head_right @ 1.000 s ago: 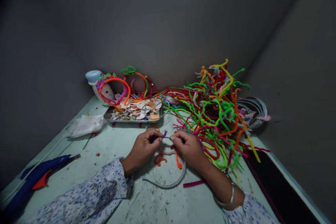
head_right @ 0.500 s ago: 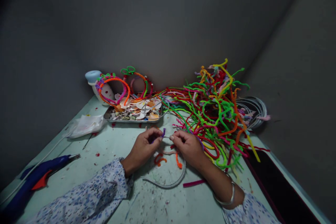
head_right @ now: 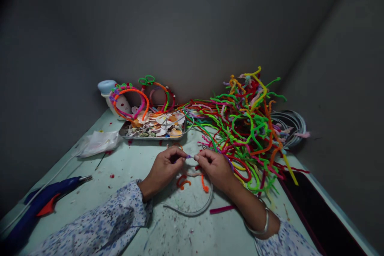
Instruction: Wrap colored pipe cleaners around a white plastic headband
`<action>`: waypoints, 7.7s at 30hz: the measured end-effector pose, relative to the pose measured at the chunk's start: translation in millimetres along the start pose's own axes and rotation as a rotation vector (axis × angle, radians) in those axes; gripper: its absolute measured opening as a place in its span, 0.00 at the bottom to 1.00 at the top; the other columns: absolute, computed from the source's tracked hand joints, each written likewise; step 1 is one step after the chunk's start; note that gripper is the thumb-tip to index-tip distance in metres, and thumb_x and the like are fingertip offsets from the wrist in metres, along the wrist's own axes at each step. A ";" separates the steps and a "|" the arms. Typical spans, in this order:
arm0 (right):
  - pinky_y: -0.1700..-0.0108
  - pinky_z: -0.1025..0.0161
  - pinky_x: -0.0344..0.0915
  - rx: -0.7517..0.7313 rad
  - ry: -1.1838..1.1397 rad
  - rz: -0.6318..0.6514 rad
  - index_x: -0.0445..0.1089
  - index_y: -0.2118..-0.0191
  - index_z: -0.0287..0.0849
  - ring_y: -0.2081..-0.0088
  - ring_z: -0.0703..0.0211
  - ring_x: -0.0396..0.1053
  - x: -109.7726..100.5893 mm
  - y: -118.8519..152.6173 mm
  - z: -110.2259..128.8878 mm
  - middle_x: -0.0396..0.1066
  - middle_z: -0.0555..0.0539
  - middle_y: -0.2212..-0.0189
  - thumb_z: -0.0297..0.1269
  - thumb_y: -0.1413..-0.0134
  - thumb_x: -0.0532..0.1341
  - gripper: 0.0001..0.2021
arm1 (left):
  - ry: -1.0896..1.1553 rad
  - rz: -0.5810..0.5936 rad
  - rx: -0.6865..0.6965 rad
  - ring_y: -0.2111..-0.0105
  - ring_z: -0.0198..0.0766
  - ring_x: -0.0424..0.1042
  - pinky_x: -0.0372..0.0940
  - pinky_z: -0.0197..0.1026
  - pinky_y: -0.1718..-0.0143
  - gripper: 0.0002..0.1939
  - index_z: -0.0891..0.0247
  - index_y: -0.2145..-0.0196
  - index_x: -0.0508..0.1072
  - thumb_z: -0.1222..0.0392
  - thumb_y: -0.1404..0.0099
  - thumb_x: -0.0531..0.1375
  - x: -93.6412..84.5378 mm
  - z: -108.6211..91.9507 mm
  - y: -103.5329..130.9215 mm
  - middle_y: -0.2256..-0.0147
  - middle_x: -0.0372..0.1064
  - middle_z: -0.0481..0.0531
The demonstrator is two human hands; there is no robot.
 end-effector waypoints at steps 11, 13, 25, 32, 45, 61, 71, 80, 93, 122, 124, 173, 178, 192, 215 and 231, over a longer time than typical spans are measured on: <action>0.76 0.67 0.56 -0.040 0.021 -0.015 0.69 0.71 0.40 0.78 0.64 0.61 -1.6 -0.4 4.4 0.64 0.53 0.80 0.45 0.45 0.58 0.13 | 0.011 0.008 -0.026 0.72 0.34 0.66 0.60 0.37 0.70 0.07 0.63 0.69 0.73 0.67 0.43 0.55 1.4 2.5 0.4 0.72 0.69 0.50; 0.75 0.67 0.57 -0.046 0.022 -0.010 0.69 0.70 0.40 0.77 0.64 0.61 -1.1 -0.2 5.8 0.65 0.53 0.80 0.44 0.44 0.57 0.13 | 0.056 0.025 -0.055 0.73 0.33 0.65 0.59 0.36 0.71 0.06 0.63 0.69 0.73 0.64 0.42 0.55 3.0 4.8 0.6 0.73 0.68 0.49; 0.74 0.66 0.58 -0.076 0.066 0.001 0.69 0.72 0.40 0.77 0.63 0.62 0.0 2.5 9.5 0.66 0.52 0.80 0.44 0.44 0.57 0.13 | 0.162 0.052 -0.267 0.80 0.30 0.58 0.52 0.34 0.77 0.12 0.65 0.76 0.67 0.54 0.40 0.56 8.2 32.5 -2.2 0.81 0.60 0.44; 0.75 0.67 0.57 -0.058 0.053 0.016 0.69 0.71 0.41 0.77 0.63 0.62 2.6 1.4 8.1 0.66 0.53 0.80 0.45 0.44 0.57 0.13 | 0.158 0.077 -0.285 0.80 0.30 0.58 0.52 0.34 0.77 0.13 0.65 0.77 0.67 0.53 0.42 0.57 10.5 34.3 -2.7 0.81 0.60 0.45; 0.74 0.66 0.58 -0.066 0.062 0.001 0.69 0.73 0.41 0.76 0.62 0.62 -0.1 2.4 10.7 0.66 0.52 0.80 0.43 0.44 0.57 0.13 | 0.110 0.068 -0.239 0.79 0.30 0.56 0.51 0.34 0.78 0.14 0.65 0.76 0.67 0.52 0.42 0.58 10.0 33.6 -2.3 0.80 0.59 0.45; 0.73 0.66 0.58 -0.074 0.070 0.014 0.69 0.72 0.41 0.76 0.62 0.63 0.5 1.5 11.5 0.67 0.52 0.79 0.44 0.44 0.57 0.13 | 0.155 0.088 -0.253 0.79 0.30 0.58 0.53 0.34 0.77 0.13 0.65 0.76 0.66 0.52 0.43 0.59 12.2 30.9 -2.1 0.80 0.60 0.45; 0.74 0.66 0.57 -0.060 0.059 0.018 0.68 0.73 0.41 0.77 0.62 0.61 1.6 1.6 9.3 0.65 0.52 0.80 0.44 0.44 0.57 0.13 | 0.143 0.081 -0.252 0.79 0.31 0.59 0.53 0.34 0.77 0.11 0.64 0.76 0.67 0.54 0.44 0.60 13.1 33.1 -2.4 0.79 0.62 0.46; 0.72 0.66 0.58 -0.060 0.057 0.011 0.68 0.72 0.41 0.76 0.62 0.62 2.0 0.2 7.0 0.65 0.52 0.79 0.44 0.43 0.57 0.13 | 0.063 0.067 -0.178 0.77 0.32 0.62 0.57 0.34 0.75 0.10 0.64 0.74 0.68 0.55 0.42 0.59 11.1 28.5 -2.0 0.77 0.65 0.48; 0.73 0.66 0.59 -0.062 0.030 0.000 0.70 0.71 0.40 0.76 0.63 0.63 0.2 -0.8 3.9 0.66 0.52 0.79 0.45 0.44 0.57 0.13 | -0.220 0.060 -0.053 0.74 0.32 0.65 0.57 0.34 0.72 0.08 0.63 0.71 0.69 0.56 0.39 0.56 6.0 7.1 0.5 0.74 0.68 0.47; 0.73 0.66 0.60 -0.064 0.034 0.018 0.69 0.71 0.40 0.75 0.62 0.66 2.1 1.7 4.7 0.66 0.52 0.79 0.44 0.44 0.57 0.13 | -0.408 0.035 0.058 0.75 0.31 0.63 0.54 0.34 0.73 0.03 0.62 0.71 0.67 0.61 0.40 0.57 6.0 -3.6 5.0 0.74 0.67 0.46; 0.73 0.66 0.60 -0.063 0.038 0.020 0.69 0.71 0.40 0.75 0.62 0.66 2.4 1.8 4.6 0.65 0.53 0.80 0.44 0.43 0.57 0.13 | -0.414 0.029 0.047 0.75 0.32 0.63 0.54 0.34 0.74 0.04 0.62 0.72 0.67 0.61 0.41 0.57 5.3 -3.3 4.8 0.75 0.67 0.46; 0.73 0.65 0.59 -0.099 0.092 -0.109 0.71 0.70 0.40 0.75 0.62 0.63 -9.7 3.2 12.7 0.67 0.51 0.78 0.44 0.45 0.58 0.13 | -0.015 0.010 -0.139 0.76 0.32 0.62 0.56 0.34 0.74 0.16 0.63 0.74 0.67 0.49 0.36 0.53 -1.6 10.3 0.5 0.78 0.63 0.46; 0.72 0.65 0.61 -0.106 0.075 -0.112 0.72 0.70 0.40 0.75 0.60 0.65 -10.3 3.4 11.5 0.68 0.50 0.78 0.45 0.45 0.58 0.13 | 0.355 0.188 -0.452 0.84 0.28 0.59 0.53 0.33 0.81 0.21 0.66 0.76 0.67 0.45 0.37 0.51 23.6 37.4 5.0 0.81 0.62 0.46; 0.72 0.65 0.64 -0.118 -0.026 -0.037 0.70 0.70 0.41 0.75 0.61 0.65 -2.7 5.0 8.3 0.66 0.51 0.77 0.46 0.45 0.59 0.13 | 0.797 0.323 -0.715 0.84 0.24 0.61 0.51 0.27 0.86 0.12 0.71 0.74 0.72 0.59 0.39 0.57 42.9 44.0 15.6 0.79 0.67 0.50; 0.72 0.66 0.64 -0.082 -0.066 -0.003 0.69 0.70 0.40 0.75 0.63 0.64 0.4 4.1 8.3 0.65 0.52 0.77 0.44 0.45 0.59 0.12 | 0.796 0.270 -0.633 0.82 0.24 0.62 0.53 0.26 0.84 0.07 0.72 0.72 0.71 0.63 0.43 0.61 37.9 39.6 10.3 0.76 0.68 0.52; 0.72 0.66 0.63 -0.091 -0.013 -0.015 0.69 0.70 0.40 0.74 0.62 0.66 -1.1 3.3 8.2 0.67 0.51 0.76 0.43 0.44 0.58 0.12 | 0.776 0.272 -0.513 0.80 0.26 0.64 0.54 0.28 0.82 0.08 0.71 0.73 0.71 0.61 0.45 0.61 36.6 33.7 6.9 0.73 0.69 0.54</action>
Point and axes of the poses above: each hand's wrist, its own y-axis away from the middle knuckle, its own x-axis out of the palm, z = x × y, the point moved 10 cm from there along -y, towards the middle knuckle
